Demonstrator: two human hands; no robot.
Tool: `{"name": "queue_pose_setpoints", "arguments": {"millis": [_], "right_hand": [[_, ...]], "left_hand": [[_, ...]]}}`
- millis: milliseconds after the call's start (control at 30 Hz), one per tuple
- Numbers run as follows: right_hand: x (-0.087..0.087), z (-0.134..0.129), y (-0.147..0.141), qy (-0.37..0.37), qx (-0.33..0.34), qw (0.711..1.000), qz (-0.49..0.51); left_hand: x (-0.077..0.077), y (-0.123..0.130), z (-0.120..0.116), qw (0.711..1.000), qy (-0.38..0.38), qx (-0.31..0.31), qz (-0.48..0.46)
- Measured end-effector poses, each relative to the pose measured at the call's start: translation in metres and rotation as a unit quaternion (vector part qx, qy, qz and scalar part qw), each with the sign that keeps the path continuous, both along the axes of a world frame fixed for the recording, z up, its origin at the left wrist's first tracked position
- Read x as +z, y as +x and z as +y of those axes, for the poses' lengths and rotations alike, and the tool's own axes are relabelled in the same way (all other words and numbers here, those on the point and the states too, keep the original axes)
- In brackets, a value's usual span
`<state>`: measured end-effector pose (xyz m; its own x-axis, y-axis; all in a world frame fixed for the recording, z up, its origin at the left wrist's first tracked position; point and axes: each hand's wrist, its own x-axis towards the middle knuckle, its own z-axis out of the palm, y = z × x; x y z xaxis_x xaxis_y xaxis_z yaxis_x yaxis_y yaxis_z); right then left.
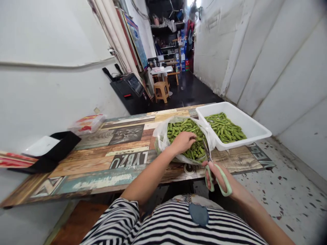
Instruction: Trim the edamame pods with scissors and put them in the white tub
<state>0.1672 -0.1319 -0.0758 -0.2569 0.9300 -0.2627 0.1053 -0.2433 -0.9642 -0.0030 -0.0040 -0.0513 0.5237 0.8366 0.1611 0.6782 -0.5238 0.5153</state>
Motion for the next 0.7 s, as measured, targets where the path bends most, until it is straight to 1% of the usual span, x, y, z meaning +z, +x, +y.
{"name": "queue_pose_setpoints", "arguments": {"millis": [100,200,300,400,533,633,700], "right_hand": [[0.010,0.002,-0.002,0.021,0.023,0.997,-0.064],[0.015,0.005,-0.004,0.021,0.032,0.995,-0.095],[0.014,0.009,-0.006,0.024,0.032,0.994,-0.101],[0.012,0.012,-0.007,0.029,0.030,0.995,-0.094],[0.013,0.016,-0.007,0.016,0.030,0.995,-0.097],[0.013,0.018,-0.008,-0.013,0.012,0.995,-0.095],[0.013,0.018,-0.009,-0.020,-0.006,0.997,-0.079]], "left_hand": [[0.003,-0.003,-0.006,0.994,-0.056,0.026,-0.096],[0.006,-0.005,-0.017,0.984,-0.091,0.061,-0.142],[0.007,-0.004,-0.024,0.977,-0.097,0.089,-0.166],[0.006,-0.004,-0.026,0.974,-0.099,0.093,-0.183],[0.007,-0.006,-0.027,0.972,-0.098,0.100,-0.190],[0.009,-0.008,-0.026,0.969,-0.103,0.108,-0.194],[0.010,-0.009,-0.025,0.957,-0.126,0.121,-0.230]]}}
